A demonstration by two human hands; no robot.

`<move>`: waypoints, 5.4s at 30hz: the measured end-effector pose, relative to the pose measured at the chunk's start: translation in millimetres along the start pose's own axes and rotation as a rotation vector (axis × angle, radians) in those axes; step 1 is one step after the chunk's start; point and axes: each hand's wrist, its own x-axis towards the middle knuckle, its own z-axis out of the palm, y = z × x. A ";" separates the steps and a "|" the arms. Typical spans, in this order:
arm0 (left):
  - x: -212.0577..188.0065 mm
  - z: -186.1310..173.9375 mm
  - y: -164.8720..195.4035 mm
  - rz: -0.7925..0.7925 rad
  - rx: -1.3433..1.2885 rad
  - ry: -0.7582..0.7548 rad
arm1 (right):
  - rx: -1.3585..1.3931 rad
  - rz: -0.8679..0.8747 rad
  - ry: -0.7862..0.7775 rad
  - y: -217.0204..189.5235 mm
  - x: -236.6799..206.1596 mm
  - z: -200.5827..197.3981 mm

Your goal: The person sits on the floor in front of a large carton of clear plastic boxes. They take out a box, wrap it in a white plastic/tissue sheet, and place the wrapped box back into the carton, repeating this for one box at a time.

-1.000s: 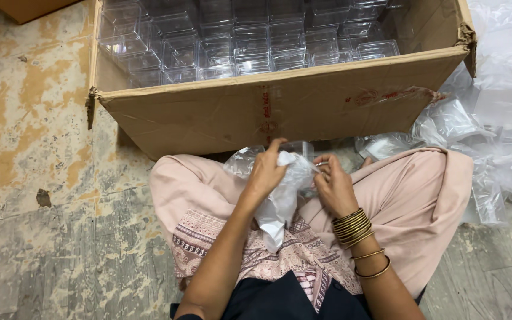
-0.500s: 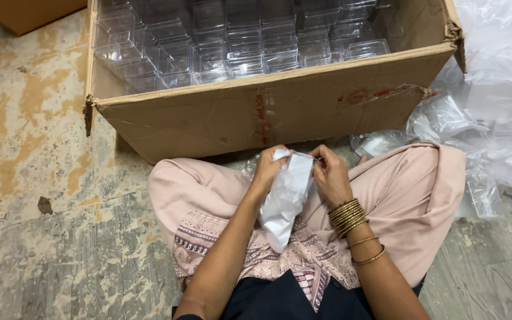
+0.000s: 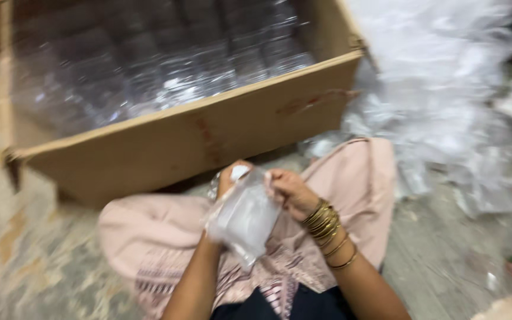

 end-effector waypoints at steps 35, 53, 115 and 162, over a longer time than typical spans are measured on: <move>4.6 1.8 30.1 0.013 -0.216 0.103 | -1.026 -0.266 0.219 -28.0 13.3 54.0; 1.0 -6.6 35.9 -0.216 -0.254 0.136 | -0.894 -0.290 0.337 -4.7 29.4 23.7; -10.6 -32.0 7.0 -0.357 0.246 0.293 | -1.463 -0.433 0.309 14.5 33.4 27.1; 2.7 -16.0 -2.5 -0.325 -0.052 0.020 | -0.052 0.041 -0.152 -6.2 12.9 -17.6</move>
